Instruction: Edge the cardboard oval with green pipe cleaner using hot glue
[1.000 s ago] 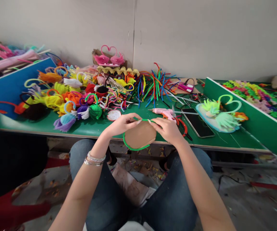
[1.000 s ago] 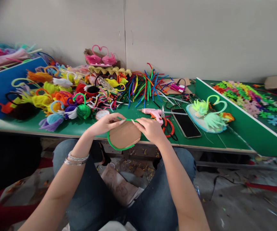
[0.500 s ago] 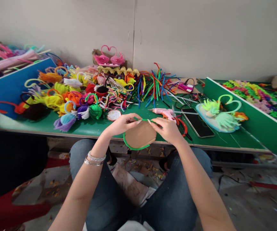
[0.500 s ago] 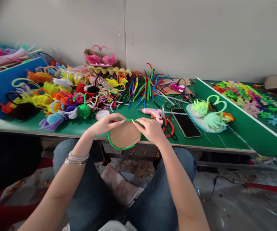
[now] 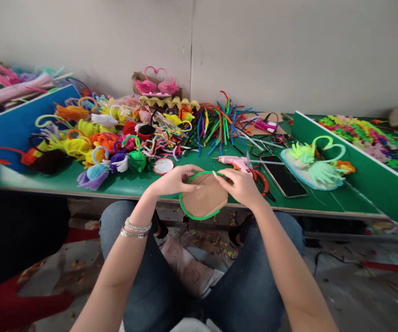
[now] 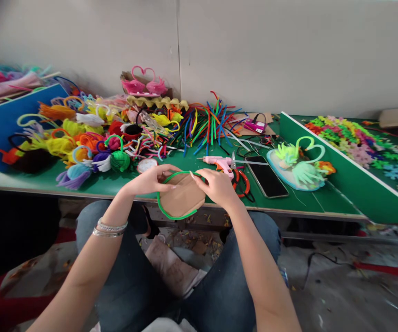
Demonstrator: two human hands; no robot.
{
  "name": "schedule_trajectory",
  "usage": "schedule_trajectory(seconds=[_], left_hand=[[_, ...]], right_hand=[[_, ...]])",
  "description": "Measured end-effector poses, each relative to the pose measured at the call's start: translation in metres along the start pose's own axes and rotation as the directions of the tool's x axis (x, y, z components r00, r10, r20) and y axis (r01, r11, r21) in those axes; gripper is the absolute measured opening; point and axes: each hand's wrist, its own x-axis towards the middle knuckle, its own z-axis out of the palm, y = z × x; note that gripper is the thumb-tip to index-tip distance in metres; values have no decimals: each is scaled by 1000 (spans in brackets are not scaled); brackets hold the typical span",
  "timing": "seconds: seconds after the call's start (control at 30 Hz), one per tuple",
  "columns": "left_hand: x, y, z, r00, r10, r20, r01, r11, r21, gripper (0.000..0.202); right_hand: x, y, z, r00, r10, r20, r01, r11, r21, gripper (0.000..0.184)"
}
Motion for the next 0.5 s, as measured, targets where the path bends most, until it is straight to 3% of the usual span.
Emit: schedule_trajectory(seconds=[0.13, 0.33, 0.5], left_hand=[[0, -2, 0, 1000, 1, 21, 1, 997, -81, 57], [-2, -2, -5, 998, 8, 70, 22, 911, -412, 81], [-4, -4, -14, 996, -86, 35, 92, 901, -424, 81]], right_hand=[[1, -1, 0, 1000, 10, -17, -10, 1000, -5, 26], [2, -3, 1, 994, 76, -83, -73, 997, 33, 29], [4, -2, 1, 974, 179, -140, -173, 984, 51, 32]])
